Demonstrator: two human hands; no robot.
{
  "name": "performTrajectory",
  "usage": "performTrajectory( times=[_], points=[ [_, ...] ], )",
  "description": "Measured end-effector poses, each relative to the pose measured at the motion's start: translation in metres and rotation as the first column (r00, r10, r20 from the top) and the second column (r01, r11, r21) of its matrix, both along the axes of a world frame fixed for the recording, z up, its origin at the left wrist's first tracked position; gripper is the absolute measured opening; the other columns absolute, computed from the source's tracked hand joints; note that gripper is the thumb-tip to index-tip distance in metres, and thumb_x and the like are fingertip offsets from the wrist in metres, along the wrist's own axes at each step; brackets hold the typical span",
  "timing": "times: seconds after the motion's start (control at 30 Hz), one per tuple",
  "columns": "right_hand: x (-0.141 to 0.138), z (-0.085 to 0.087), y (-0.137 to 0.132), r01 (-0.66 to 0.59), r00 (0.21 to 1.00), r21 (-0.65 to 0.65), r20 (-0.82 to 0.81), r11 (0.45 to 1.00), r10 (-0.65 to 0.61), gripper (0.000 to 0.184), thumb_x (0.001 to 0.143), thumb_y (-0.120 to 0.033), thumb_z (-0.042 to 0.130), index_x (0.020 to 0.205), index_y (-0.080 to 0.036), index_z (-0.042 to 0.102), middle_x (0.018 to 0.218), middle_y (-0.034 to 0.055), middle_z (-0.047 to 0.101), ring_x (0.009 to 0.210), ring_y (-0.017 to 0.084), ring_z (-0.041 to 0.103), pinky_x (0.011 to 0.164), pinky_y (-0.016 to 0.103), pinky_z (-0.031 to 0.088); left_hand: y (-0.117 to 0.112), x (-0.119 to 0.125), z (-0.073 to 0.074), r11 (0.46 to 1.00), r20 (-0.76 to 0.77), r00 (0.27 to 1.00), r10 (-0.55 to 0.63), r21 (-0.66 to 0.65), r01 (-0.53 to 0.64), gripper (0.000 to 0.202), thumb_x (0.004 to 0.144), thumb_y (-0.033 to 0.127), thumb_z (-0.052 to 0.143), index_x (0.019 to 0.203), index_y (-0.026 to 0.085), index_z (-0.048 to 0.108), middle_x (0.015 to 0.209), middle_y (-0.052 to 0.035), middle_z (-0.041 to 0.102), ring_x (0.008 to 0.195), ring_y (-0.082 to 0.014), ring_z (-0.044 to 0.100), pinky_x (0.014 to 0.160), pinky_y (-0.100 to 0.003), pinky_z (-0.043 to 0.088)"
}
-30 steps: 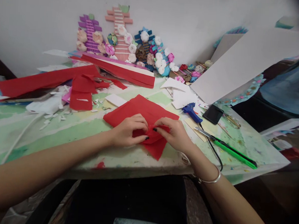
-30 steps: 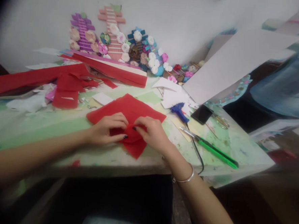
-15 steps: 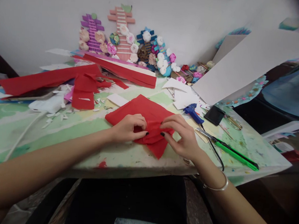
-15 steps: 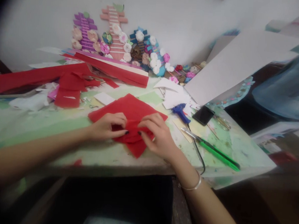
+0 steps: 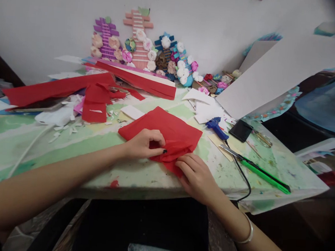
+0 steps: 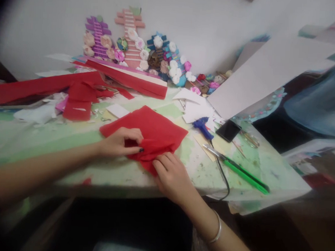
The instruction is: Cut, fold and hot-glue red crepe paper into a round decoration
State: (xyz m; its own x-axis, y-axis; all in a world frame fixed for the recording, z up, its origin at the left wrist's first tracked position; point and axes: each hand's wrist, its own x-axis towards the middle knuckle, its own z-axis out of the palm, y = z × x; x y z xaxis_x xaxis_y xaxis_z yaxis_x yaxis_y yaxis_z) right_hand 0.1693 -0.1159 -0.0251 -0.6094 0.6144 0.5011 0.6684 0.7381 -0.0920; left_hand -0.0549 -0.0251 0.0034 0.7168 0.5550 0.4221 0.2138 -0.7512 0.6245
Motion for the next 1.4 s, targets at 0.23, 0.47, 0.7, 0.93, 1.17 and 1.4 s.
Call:
performTrajectory(
  times=[0.23, 0.47, 0.7, 0.93, 1.17, 1.4],
  points=[
    [0.004, 0.008, 0.005, -0.034, 0.991, -0.003, -0.126, 0.999, 0.033, 0.015, 0.086, -0.007, 0.051, 0.094, -0.013, 0.062, 0.095, 0.0118, 0.065, 0.089, 0.021, 0.056, 0.080, 0.037, 0.049, -0.006, 0.000, 0.004, 0.997, 0.010, 1.000, -0.019, -0.071, 0.019, 0.010, 0.078, 0.020, 0.060, 0.071, 0.013, 0.060, 0.069, -0.0010, 0.059, 0.063, -0.0101, 0.051, 0.060, -0.022, 0.040],
    [0.008, 0.011, 0.006, -0.090, 0.985, -0.017, -0.150, 0.996, 0.086, 0.017, 0.088, -0.008, 0.049, 0.096, -0.015, 0.062, 0.093, 0.0109, 0.068, 0.090, 0.020, 0.060, 0.081, 0.036, 0.051, -0.010, 0.000, 0.005, 0.992, -0.013, 0.996, -0.091, -0.089, 0.089, 0.017, 0.081, 0.023, 0.059, 0.068, 0.012, 0.061, 0.062, 0.0002, 0.056, 0.056, -0.0085, 0.047, 0.055, -0.020, 0.039],
    [0.013, 0.006, 0.007, -0.116, 0.983, -0.058, -0.153, 0.992, 0.106, 0.021, 0.089, -0.010, 0.046, 0.097, -0.018, 0.063, 0.093, 0.0099, 0.069, 0.090, 0.020, 0.063, 0.080, 0.036, 0.052, -0.012, 0.003, 0.004, 0.973, 0.006, 0.998, -0.061, -0.223, 0.061, 0.012, 0.077, 0.020, 0.058, 0.068, 0.013, 0.056, 0.058, 0.0025, 0.051, 0.054, -0.0072, 0.045, 0.051, -0.019, 0.037],
    [0.006, 0.017, 0.016, -0.072, 0.976, -0.143, -0.216, 0.987, 0.040, 0.018, 0.090, -0.012, 0.045, 0.094, -0.017, 0.063, 0.086, 0.0083, 0.067, 0.080, 0.018, 0.061, 0.072, 0.031, 0.050, -0.009, 0.006, -0.001, 0.910, 0.060, 0.998, 0.038, -0.414, -0.009, 0.012, 0.073, 0.019, 0.059, 0.068, 0.014, 0.050, 0.060, 0.0028, 0.052, 0.053, -0.0071, 0.049, 0.049, -0.018, 0.039],
    [-0.002, 0.023, 0.034, -0.064, 0.956, -0.135, -0.292, 0.989, 0.022, 0.015, 0.089, -0.012, 0.049, 0.084, -0.017, 0.062, 0.080, 0.0066, 0.062, 0.078, 0.019, 0.053, 0.070, 0.032, 0.045, -0.004, 0.007, -0.007, 0.923, 0.079, 0.992, 0.100, -0.381, -0.063, 0.012, 0.073, 0.020, 0.061, 0.070, 0.014, 0.050, 0.061, 0.0023, 0.054, 0.053, -0.0064, 0.048, 0.048, -0.017, 0.039],
    [-0.003, 0.023, 0.048, 0.032, 0.962, -0.263, -0.253, 0.964, -0.101, 0.013, 0.081, -0.007, 0.056, 0.075, -0.018, 0.059, 0.080, 0.0047, 0.056, 0.077, 0.019, 0.049, 0.070, 0.034, 0.042, -0.005, 0.005, -0.003, 0.943, 0.064, 0.994, 0.089, -0.328, -0.063, 0.015, 0.075, 0.019, 0.060, 0.078, 0.017, 0.046, 0.064, 0.0041, 0.050, 0.056, -0.0069, 0.048, 0.050, -0.018, 0.039]
  ],
)
